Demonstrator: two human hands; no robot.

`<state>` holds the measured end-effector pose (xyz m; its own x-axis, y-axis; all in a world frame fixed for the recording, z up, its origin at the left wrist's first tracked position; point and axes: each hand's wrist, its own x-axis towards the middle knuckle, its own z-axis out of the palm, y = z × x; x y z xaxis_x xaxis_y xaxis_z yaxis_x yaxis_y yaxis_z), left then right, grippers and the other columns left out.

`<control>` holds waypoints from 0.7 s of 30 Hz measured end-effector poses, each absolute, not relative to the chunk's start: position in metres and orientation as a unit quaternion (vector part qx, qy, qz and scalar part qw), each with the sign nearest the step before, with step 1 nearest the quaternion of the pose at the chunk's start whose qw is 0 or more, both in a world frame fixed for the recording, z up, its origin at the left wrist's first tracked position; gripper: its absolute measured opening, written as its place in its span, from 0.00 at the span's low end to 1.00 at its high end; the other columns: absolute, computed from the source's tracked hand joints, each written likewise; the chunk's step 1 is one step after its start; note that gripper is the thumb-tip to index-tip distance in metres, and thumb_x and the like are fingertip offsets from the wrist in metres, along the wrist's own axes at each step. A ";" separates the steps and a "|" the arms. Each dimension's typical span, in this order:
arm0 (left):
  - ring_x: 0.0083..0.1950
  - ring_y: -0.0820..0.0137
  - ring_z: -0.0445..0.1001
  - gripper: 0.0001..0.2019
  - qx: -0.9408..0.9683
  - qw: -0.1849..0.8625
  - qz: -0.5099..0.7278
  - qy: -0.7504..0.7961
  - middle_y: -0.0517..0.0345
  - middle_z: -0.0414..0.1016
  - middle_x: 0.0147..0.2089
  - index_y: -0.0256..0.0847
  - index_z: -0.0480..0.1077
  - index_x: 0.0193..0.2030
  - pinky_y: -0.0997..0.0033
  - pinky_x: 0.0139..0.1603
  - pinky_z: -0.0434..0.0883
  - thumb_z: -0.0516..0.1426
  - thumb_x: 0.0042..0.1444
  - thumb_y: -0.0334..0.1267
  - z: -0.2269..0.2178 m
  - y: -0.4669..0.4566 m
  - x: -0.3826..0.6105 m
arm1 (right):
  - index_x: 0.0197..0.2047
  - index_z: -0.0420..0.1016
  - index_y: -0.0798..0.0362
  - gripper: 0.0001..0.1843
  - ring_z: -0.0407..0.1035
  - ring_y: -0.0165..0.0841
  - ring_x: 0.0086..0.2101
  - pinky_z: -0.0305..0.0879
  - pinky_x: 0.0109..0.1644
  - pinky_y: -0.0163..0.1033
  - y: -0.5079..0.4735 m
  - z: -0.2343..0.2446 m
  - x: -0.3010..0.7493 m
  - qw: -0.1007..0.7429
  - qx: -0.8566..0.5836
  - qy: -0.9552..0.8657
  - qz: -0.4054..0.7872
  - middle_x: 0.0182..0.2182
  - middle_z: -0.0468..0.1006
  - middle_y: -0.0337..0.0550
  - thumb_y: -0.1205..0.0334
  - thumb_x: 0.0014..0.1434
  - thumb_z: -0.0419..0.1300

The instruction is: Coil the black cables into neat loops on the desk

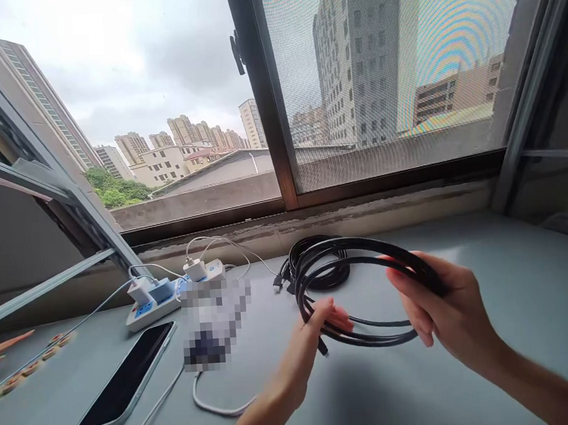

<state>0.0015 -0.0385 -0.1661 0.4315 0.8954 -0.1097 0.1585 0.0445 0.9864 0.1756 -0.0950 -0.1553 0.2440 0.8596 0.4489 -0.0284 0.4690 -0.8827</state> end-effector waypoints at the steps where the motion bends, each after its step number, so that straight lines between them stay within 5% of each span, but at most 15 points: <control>1: 0.36 0.66 0.71 0.23 0.616 0.571 0.343 0.421 0.54 0.73 0.28 0.39 0.66 0.21 0.70 0.41 0.61 0.48 0.58 0.54 -0.165 -0.036 0.000 | 0.40 0.73 0.53 0.11 0.55 0.26 0.10 0.51 0.12 0.28 -0.092 -0.154 0.177 0.670 -0.404 -0.538 0.315 0.10 0.59 0.29 0.53 0.62 0.59; 4: 0.27 0.66 0.71 0.28 0.603 0.562 0.406 0.394 0.62 0.54 0.11 0.42 0.50 0.11 0.70 0.37 0.62 0.49 0.57 0.54 -0.161 -0.029 -0.004 | 0.42 0.72 0.53 0.10 0.60 0.28 0.13 0.60 0.17 0.31 -0.081 -0.152 0.181 0.637 -0.436 -0.595 0.224 0.17 0.67 0.32 0.56 0.61 0.56; 7: 0.19 0.67 0.69 0.30 0.591 0.550 0.448 0.385 0.66 0.39 0.09 0.44 0.44 0.10 0.71 0.26 0.57 0.50 0.56 0.56 -0.161 -0.023 -0.007 | 0.48 0.70 0.50 0.14 0.68 0.30 0.23 0.69 0.29 0.34 -0.072 -0.149 0.183 0.614 -0.478 -0.626 0.051 0.28 0.74 0.35 0.60 0.57 0.57; 12: 0.17 0.69 0.67 0.31 0.565 0.529 0.498 0.392 0.66 0.40 0.10 0.43 0.44 0.10 0.72 0.21 0.50 0.51 0.54 0.58 -0.161 -0.021 -0.010 | 0.58 0.61 0.48 0.27 0.71 0.32 0.32 0.68 0.29 0.33 -0.059 -0.128 0.179 0.526 -0.502 -0.673 -0.136 0.42 0.73 0.38 0.60 0.54 0.60; 17: 0.20 0.69 0.68 0.30 0.536 0.524 0.555 0.360 0.65 0.44 0.10 0.43 0.47 0.09 0.72 0.29 0.62 0.50 0.55 0.57 -0.154 -0.023 -0.015 | 0.54 0.67 0.44 0.26 0.71 0.32 0.27 0.62 0.28 0.32 -0.050 -0.086 0.161 0.406 -0.496 -0.748 -0.172 0.29 0.75 0.31 0.63 0.53 0.66; 21: 0.26 0.69 0.69 0.27 0.510 0.571 0.558 0.320 0.63 0.55 0.14 0.41 0.55 0.13 0.71 0.36 0.65 0.52 0.55 0.56 -0.145 -0.026 -0.018 | 0.47 0.75 0.48 0.12 0.67 0.30 0.20 0.58 0.26 0.31 -0.050 -0.058 0.142 0.448 -0.451 -0.771 -0.029 0.18 0.70 0.31 0.59 0.59 0.64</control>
<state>-0.0177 -0.0260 -0.1449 0.1714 0.9638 0.2043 -0.3104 -0.1439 0.9396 0.1425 -0.0504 -0.0577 -0.1915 0.6700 0.7172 0.7221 0.5911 -0.3594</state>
